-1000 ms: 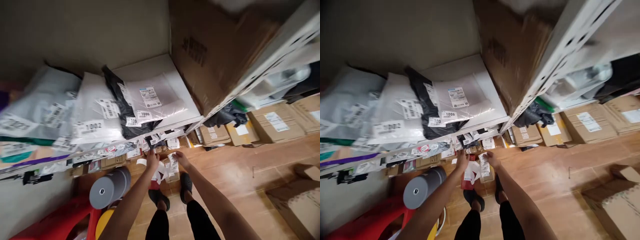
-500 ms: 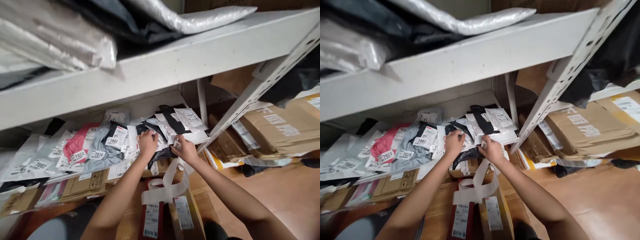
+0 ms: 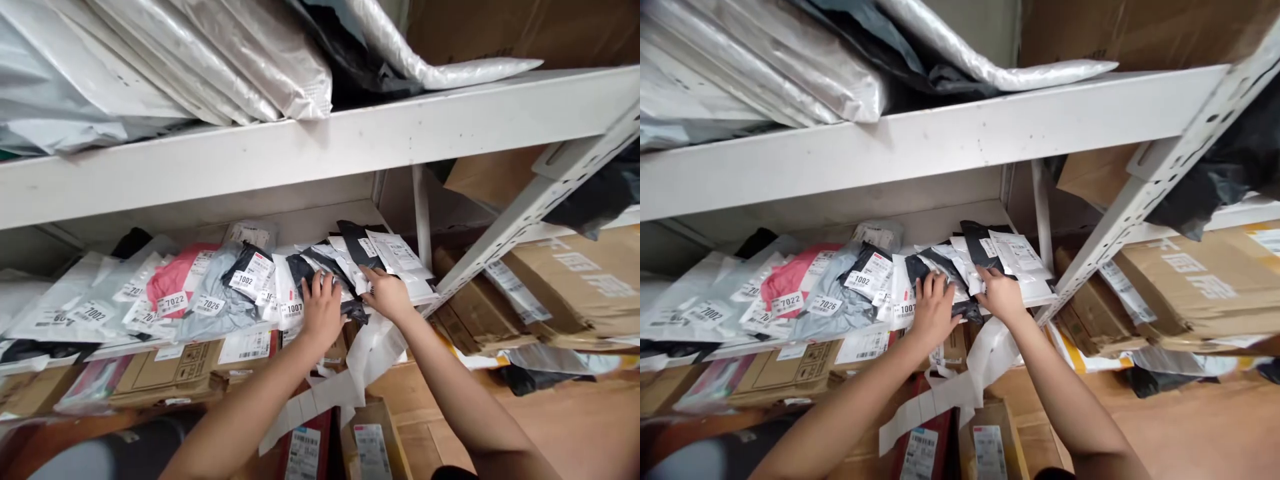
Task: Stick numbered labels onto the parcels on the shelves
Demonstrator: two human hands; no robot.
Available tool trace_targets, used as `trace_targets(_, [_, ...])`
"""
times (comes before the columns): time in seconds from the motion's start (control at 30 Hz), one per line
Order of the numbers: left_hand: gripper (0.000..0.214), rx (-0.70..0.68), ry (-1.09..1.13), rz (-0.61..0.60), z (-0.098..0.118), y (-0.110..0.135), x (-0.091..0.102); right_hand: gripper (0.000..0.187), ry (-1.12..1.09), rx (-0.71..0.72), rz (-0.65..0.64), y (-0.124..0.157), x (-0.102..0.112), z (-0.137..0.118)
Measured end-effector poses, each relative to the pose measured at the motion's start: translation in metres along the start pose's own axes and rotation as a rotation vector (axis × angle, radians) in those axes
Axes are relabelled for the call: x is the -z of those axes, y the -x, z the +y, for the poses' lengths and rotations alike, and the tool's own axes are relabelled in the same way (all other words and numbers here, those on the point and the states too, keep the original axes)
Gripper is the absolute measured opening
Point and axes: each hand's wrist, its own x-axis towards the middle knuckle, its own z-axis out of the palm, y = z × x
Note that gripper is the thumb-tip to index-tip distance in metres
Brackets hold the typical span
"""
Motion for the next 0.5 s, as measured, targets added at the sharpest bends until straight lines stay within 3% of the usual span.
trace_targets(0.2, [0.059, -0.145, 0.058, -0.164, -0.047, -0.022, 0.007, 0.037, -0.096, -0.044, 0.006, -0.008, -0.003, 0.004])
trace_targets(0.5, [0.069, -0.286, -0.002, -0.22, -0.085, -0.021, 0.028, 0.033, -0.385, -0.109, 0.049, 0.001, -0.013, -0.009])
